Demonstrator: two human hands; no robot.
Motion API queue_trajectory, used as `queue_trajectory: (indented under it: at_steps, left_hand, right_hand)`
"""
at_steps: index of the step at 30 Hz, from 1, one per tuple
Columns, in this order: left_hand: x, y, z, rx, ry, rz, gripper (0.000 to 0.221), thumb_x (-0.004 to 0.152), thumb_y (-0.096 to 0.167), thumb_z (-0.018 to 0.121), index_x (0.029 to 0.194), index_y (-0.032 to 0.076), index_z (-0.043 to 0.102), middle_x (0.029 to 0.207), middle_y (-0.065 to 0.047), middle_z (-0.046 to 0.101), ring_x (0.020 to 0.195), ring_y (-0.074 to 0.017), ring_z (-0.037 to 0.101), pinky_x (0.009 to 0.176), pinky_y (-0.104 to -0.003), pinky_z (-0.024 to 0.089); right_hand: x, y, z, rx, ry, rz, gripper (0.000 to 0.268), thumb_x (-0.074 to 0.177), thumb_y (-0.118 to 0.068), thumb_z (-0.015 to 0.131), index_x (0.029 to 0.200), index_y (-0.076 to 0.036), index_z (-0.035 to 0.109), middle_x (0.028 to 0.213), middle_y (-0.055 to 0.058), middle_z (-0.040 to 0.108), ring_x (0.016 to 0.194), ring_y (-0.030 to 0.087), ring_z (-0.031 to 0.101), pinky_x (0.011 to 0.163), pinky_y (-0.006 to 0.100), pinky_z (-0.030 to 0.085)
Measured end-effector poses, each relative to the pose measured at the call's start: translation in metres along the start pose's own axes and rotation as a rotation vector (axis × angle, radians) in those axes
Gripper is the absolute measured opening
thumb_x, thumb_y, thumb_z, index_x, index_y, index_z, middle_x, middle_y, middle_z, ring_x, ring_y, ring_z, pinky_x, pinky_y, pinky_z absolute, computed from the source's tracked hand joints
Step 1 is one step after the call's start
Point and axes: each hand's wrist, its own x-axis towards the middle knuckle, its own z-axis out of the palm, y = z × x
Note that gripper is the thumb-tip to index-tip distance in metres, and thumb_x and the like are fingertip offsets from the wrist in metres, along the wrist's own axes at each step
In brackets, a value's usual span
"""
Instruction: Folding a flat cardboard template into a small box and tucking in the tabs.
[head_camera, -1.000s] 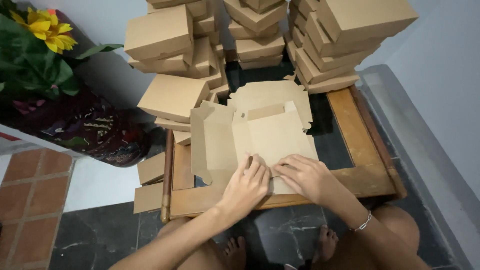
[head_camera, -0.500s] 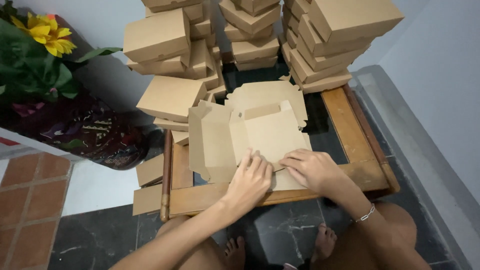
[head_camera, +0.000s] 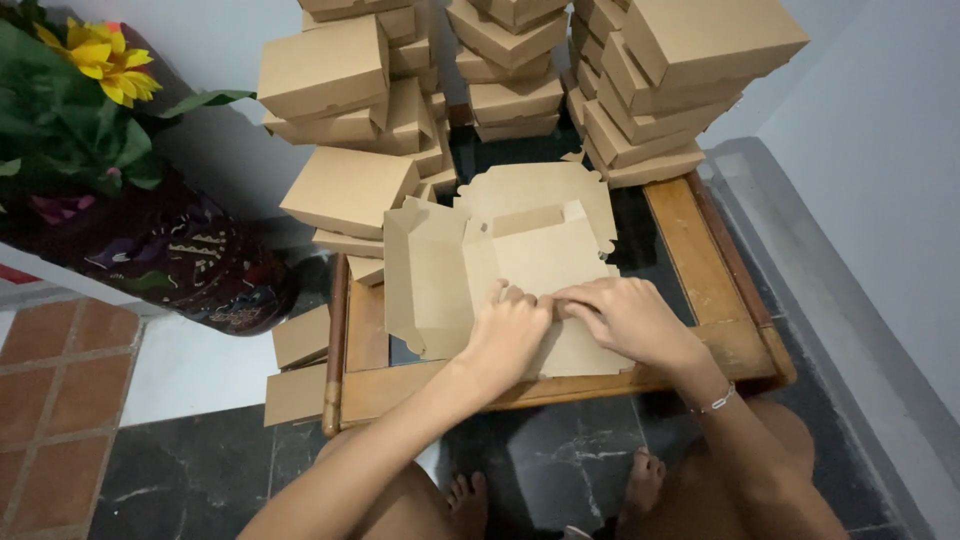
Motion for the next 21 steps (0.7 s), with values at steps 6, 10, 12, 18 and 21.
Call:
queue_trajectory:
  at_steps: [6, 10, 12, 18, 21]
  left_hand:
    - [0.012, -0.012, -0.016, -0.247, -0.221, -0.105, 0.03, 0.089, 0.005, 0.061, 0.117, 0.005, 0.069, 0.085, -0.012, 0.075, 0.082, -0.0336, 0.075, 0.097, -0.052, 0.047]
    - [0.019, -0.025, -0.023, -0.379, -0.304, -0.2, 0.026, 0.09, 0.016, 0.065, 0.115, 0.012, 0.071, 0.089, -0.01, 0.077, 0.086, -0.0329, 0.076, 0.092, -0.049, 0.051]
    - [0.02, -0.027, -0.037, -0.392, -0.359, -0.246, 0.023, 0.093, 0.019, 0.066, 0.113, 0.011, 0.071, 0.094, -0.014, 0.076, 0.091, -0.0388, 0.075, 0.084, -0.053, 0.056]
    - [0.019, -0.023, -0.046, -0.364, -0.337, -0.255, 0.018, 0.092, 0.021, 0.069, 0.107, 0.012, 0.071, 0.094, -0.013, 0.074, 0.091, -0.0363, 0.075, 0.079, -0.051, 0.059]
    - [0.02, -0.022, -0.062, -0.382, -0.325, -0.277, 0.018, 0.092, 0.017, 0.069, 0.109, 0.01, 0.073, 0.099, -0.014, 0.074, 0.094, -0.0368, 0.074, 0.081, -0.053, 0.059]
  right_hand:
    - [0.011, -0.003, -0.002, 0.038, -0.056, 0.08, 0.022, 0.1, -0.03, 0.056, 0.11, -0.024, 0.074, 0.1, 0.005, 0.08, 0.098, 0.029, 0.076, 0.083, 0.042, 0.059]
    - [0.013, -0.007, -0.004, 0.055, -0.099, 0.093, 0.024, 0.101, -0.032, 0.053, 0.115, -0.024, 0.071, 0.103, 0.007, 0.079, 0.101, 0.03, 0.075, 0.084, 0.045, 0.058]
    - [0.011, -0.012, -0.009, 0.071, -0.108, 0.111, 0.026, 0.101, -0.029, 0.053, 0.119, -0.02, 0.07, 0.109, 0.007, 0.076, 0.104, 0.032, 0.072, 0.085, 0.046, 0.059]
    - [0.013, 0.021, 0.03, -0.027, 0.034, 0.106, 0.033, 0.096, -0.04, 0.064, 0.125, -0.025, 0.066, 0.112, -0.001, 0.059, 0.112, 0.025, 0.064, 0.085, 0.04, 0.06]
    - [0.011, 0.03, 0.045, -0.04, 0.1, 0.091, 0.029, 0.097, -0.04, 0.064, 0.122, -0.027, 0.067, 0.115, -0.003, 0.057, 0.115, 0.022, 0.062, 0.088, 0.036, 0.059]
